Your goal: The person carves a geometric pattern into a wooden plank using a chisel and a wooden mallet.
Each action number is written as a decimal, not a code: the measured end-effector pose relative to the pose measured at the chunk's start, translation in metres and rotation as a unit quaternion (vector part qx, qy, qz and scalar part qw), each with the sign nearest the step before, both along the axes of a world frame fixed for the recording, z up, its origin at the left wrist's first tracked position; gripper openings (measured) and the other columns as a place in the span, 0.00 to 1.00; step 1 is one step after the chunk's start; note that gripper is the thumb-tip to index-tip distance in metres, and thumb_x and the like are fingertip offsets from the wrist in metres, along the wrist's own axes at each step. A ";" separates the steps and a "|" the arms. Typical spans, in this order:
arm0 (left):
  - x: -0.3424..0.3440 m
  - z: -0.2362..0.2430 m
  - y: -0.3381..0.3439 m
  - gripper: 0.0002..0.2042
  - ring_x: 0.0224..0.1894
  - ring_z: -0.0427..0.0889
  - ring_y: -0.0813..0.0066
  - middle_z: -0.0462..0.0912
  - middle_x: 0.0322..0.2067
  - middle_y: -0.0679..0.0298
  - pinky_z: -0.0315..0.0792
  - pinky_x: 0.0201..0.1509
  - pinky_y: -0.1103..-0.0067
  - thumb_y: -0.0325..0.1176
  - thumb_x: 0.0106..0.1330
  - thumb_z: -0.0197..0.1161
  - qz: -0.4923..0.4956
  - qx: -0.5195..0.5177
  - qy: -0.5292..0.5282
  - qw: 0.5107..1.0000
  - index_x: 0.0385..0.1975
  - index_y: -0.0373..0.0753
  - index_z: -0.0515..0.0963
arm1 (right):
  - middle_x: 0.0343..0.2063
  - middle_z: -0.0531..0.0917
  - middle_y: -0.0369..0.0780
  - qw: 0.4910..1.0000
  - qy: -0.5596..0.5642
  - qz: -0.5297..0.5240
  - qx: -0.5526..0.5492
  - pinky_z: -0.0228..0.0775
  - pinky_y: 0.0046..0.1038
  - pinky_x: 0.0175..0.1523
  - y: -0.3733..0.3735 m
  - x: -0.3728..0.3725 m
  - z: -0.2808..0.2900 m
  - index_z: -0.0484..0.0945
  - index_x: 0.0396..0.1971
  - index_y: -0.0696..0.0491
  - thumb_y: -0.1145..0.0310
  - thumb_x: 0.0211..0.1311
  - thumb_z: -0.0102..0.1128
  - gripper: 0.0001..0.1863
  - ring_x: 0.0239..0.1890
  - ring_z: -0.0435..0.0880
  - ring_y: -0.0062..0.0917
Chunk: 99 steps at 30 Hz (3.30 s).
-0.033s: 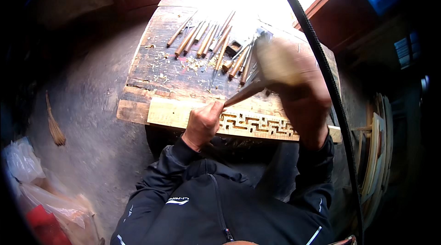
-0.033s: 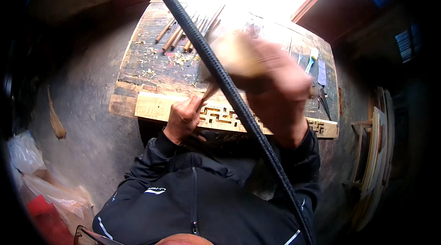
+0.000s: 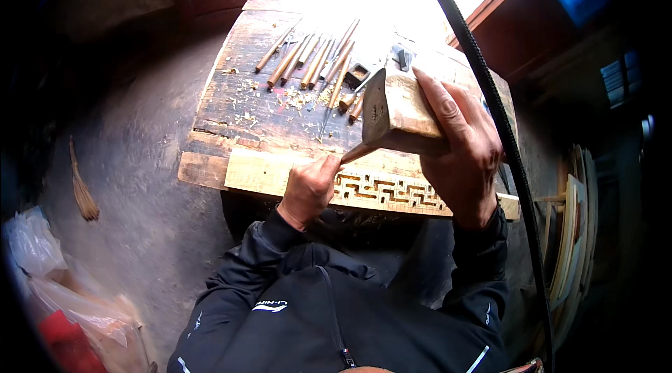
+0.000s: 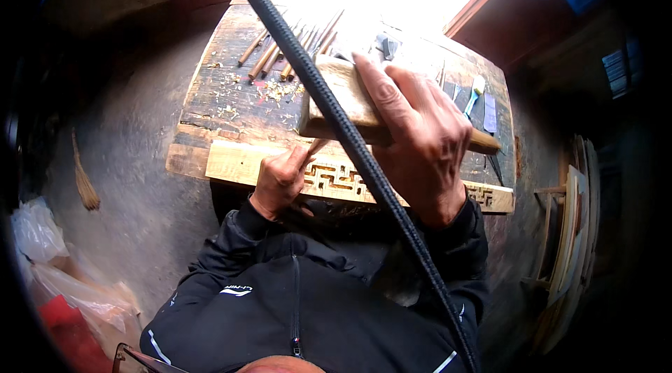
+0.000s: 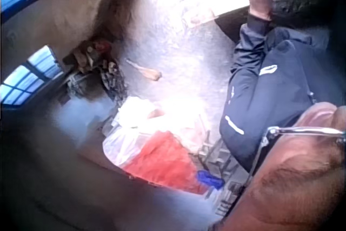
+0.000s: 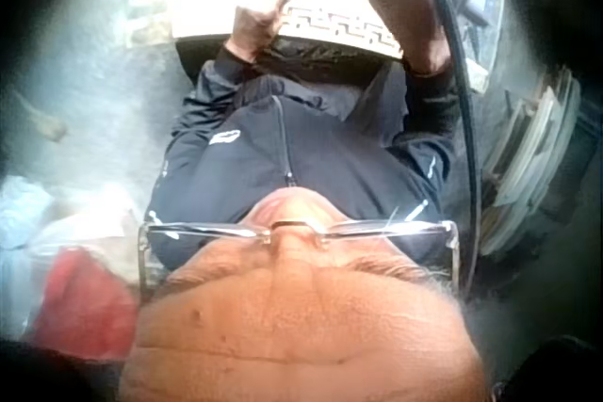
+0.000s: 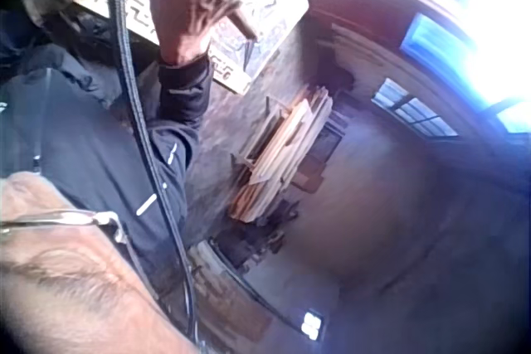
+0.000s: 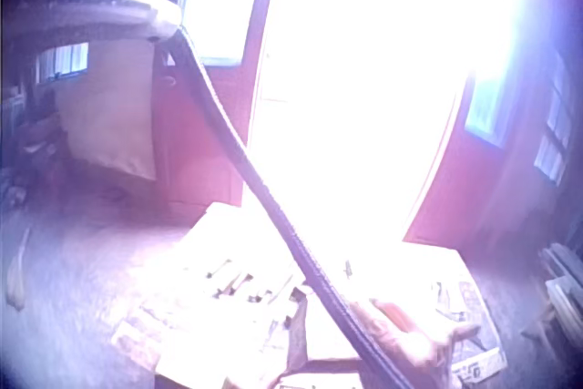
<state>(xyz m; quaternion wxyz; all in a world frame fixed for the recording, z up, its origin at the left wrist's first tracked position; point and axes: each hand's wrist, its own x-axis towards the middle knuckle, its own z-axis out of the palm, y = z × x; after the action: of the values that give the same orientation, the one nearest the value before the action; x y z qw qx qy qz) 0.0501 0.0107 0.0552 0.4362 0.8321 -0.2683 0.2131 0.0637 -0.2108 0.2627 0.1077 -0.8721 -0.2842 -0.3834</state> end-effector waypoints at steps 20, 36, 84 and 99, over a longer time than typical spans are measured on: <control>-0.012 -0.027 0.019 0.06 0.37 0.88 0.82 0.93 0.35 0.63 0.83 0.45 0.80 0.26 0.79 0.71 0.101 -0.275 0.236 0.926 0.47 0.30 0.85 | 0.55 0.91 0.53 0.971 0.155 -0.122 0.132 0.84 0.38 0.63 -0.028 -0.044 -0.076 0.84 0.67 0.57 0.77 0.60 0.76 0.32 0.57 0.93 0.46; -0.009 -0.023 0.011 0.07 0.37 0.94 0.72 0.94 0.34 0.58 0.85 0.42 0.76 0.22 0.74 0.74 0.050 -0.166 0.136 0.975 0.47 0.33 0.86 | 0.52 0.91 0.51 0.944 0.215 -0.161 0.191 0.84 0.39 0.59 -0.037 -0.059 -0.103 0.84 0.66 0.55 0.79 0.55 0.77 0.34 0.53 0.93 0.47; 0.002 -0.004 0.013 0.08 0.29 0.85 0.44 0.82 0.26 0.49 0.75 0.33 0.62 0.21 0.70 0.73 -0.022 -0.023 0.024 0.999 0.44 0.35 0.80 | 0.54 0.91 0.44 0.993 0.081 0.051 0.076 0.88 0.31 0.59 -0.002 0.012 0.010 0.80 0.71 0.55 0.71 0.73 0.74 0.28 0.52 0.94 0.31; -0.002 -0.015 0.016 0.05 0.32 0.90 0.61 0.88 0.31 0.52 0.81 0.37 0.70 0.23 0.74 0.73 -0.007 -0.078 0.092 0.993 0.45 0.32 0.84 | 0.40 0.92 0.43 0.998 -0.050 -0.025 0.039 0.86 0.35 0.43 -0.003 -0.002 -0.024 0.89 0.64 0.48 0.58 0.60 0.85 0.31 0.38 0.94 0.35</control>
<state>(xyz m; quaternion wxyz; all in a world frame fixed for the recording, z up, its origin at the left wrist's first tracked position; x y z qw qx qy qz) 0.0483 0.0268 0.0399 0.5238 0.8098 -0.2157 0.1529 0.0614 -0.2136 0.2388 0.1177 -0.8537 -0.2525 -0.4400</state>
